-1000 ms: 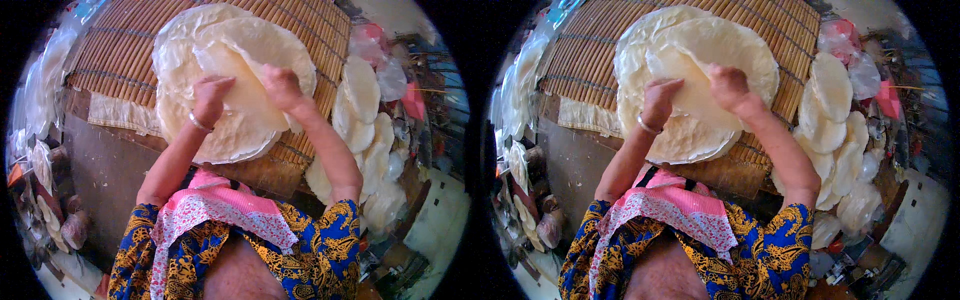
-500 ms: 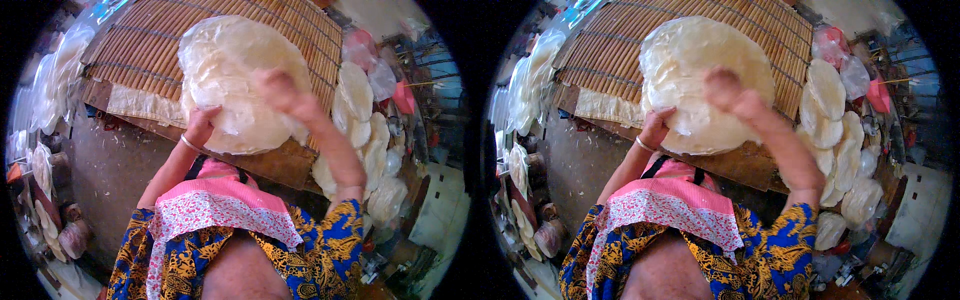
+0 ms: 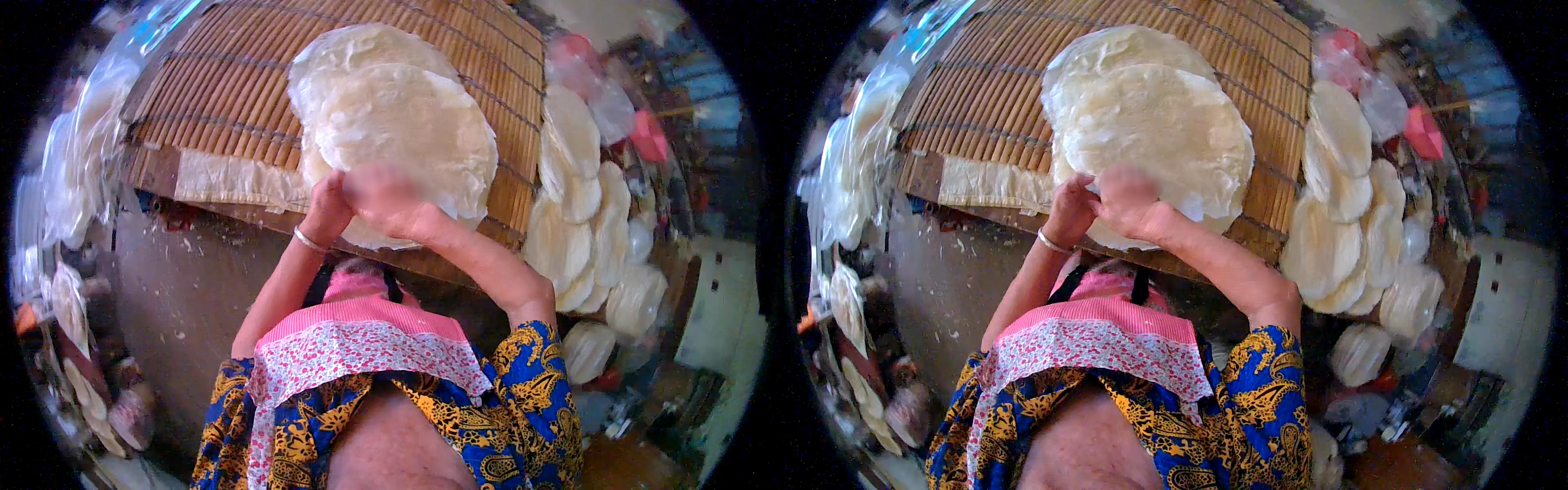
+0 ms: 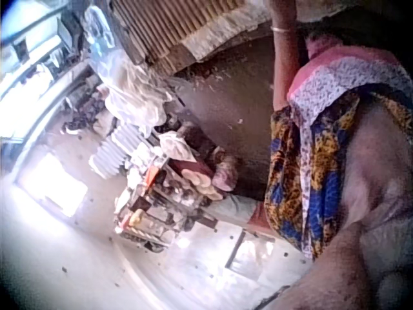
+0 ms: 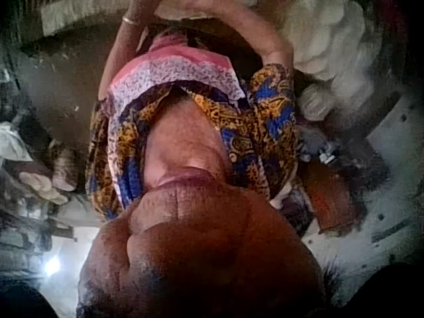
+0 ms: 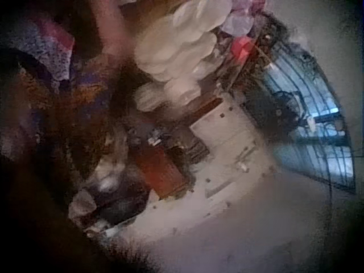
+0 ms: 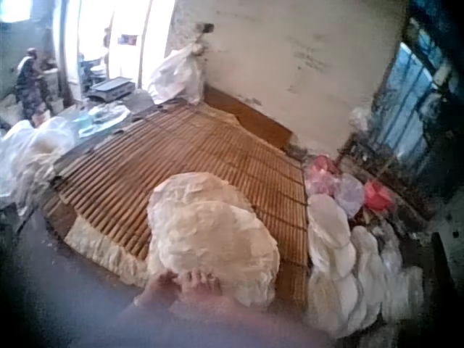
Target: The person sorts and stacks thin circular dough wrappers by hand on a bamboo mat, places them into plastic bags, and weighs stacks on an electronic scale.
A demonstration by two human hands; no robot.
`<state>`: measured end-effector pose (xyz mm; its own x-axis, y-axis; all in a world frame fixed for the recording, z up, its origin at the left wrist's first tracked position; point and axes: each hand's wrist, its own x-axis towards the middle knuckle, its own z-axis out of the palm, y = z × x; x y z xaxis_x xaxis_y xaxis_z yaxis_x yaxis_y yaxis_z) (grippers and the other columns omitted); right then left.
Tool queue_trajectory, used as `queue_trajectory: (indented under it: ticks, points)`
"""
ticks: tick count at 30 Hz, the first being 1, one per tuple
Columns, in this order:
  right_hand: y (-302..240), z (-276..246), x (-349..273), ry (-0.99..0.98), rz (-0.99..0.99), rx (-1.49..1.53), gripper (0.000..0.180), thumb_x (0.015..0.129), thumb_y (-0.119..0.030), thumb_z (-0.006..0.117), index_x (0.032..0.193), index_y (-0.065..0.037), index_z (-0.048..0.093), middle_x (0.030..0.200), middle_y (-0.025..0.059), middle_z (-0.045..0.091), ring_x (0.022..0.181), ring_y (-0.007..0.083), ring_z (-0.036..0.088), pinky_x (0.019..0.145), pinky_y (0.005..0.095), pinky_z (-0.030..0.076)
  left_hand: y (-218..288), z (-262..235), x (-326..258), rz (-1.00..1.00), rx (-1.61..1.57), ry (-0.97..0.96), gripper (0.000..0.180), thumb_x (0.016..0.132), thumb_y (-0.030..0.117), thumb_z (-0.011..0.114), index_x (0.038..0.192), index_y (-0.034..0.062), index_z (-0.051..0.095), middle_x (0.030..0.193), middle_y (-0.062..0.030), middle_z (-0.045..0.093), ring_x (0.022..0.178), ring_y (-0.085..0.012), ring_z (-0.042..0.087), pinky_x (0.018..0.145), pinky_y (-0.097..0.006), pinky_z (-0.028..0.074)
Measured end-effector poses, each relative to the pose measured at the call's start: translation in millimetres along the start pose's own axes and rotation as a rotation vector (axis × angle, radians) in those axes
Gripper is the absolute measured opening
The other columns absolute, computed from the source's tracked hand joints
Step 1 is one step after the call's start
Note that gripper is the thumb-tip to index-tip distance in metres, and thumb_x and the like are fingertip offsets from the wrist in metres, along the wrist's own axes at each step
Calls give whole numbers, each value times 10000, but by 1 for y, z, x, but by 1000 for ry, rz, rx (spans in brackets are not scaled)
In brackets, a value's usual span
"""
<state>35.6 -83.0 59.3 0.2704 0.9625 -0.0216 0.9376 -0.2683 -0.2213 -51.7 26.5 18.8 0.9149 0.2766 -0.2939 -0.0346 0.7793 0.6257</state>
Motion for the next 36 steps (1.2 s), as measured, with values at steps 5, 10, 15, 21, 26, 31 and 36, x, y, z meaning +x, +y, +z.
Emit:
queue_trajectory:
  ticks: [5,10,15,21,26,31,36]
  points:
    - [1,-32,-7,107,210,-88,225,749,-146,491,912,1,442,837,147,514,862,316,516,710,420,464,-16,-2,15,328,832,136,37,751,55,528,765,21,531,665,-53,548,562,-168,518,524,-295,439]
    - [19,-61,-3,-23,205,119,281,711,-129,522,915,46,439,868,209,585,842,354,576,711,430,468,2,44,9,-88,-263,-188,337,857,252,406,1125,62,480,1115,-79,533,1027,-210,482,882,-360,361]
    - [50,-23,-1,262,106,78,271,728,-159,499,917,28,443,804,195,589,743,348,593,650,448,469,-12,41,16,-47,-281,-408,387,848,264,435,1165,41,434,1204,-145,456,1146,-275,399,968,-447,278]
    - [100,-92,5,388,217,173,184,595,-157,518,704,-19,574,681,206,587,634,316,589,554,450,460,-20,63,31,-318,-299,-143,450,859,297,482,1094,-75,383,1171,-317,381,1157,-455,313,990,-479,280]
    - [165,-123,-2,553,329,248,223,604,-153,574,773,-8,581,753,167,594,687,262,585,606,392,462,-48,38,69,-533,-288,-103,567,849,332,499,1174,-76,277,1260,-333,239,1185,-462,260,981,-514,276]
    - [249,-188,-81,875,433,323,279,613,-150,630,843,3,588,825,128,600,740,208,581,659,335,465,-98,83,121,-598,-385,-325,657,831,318,530,1300,6,191,1334,-220,225,1209,-362,278,975,-549,245]
    - [219,-169,-218,1301,652,950,260,664,-62,616,907,23,579,791,57,597,675,154,548,638,268,458,-114,106,163,-429,-227,-221,384,816,170,547,1140,-9,446,1124,-133,514,1072,-262,467,953,-432,343]
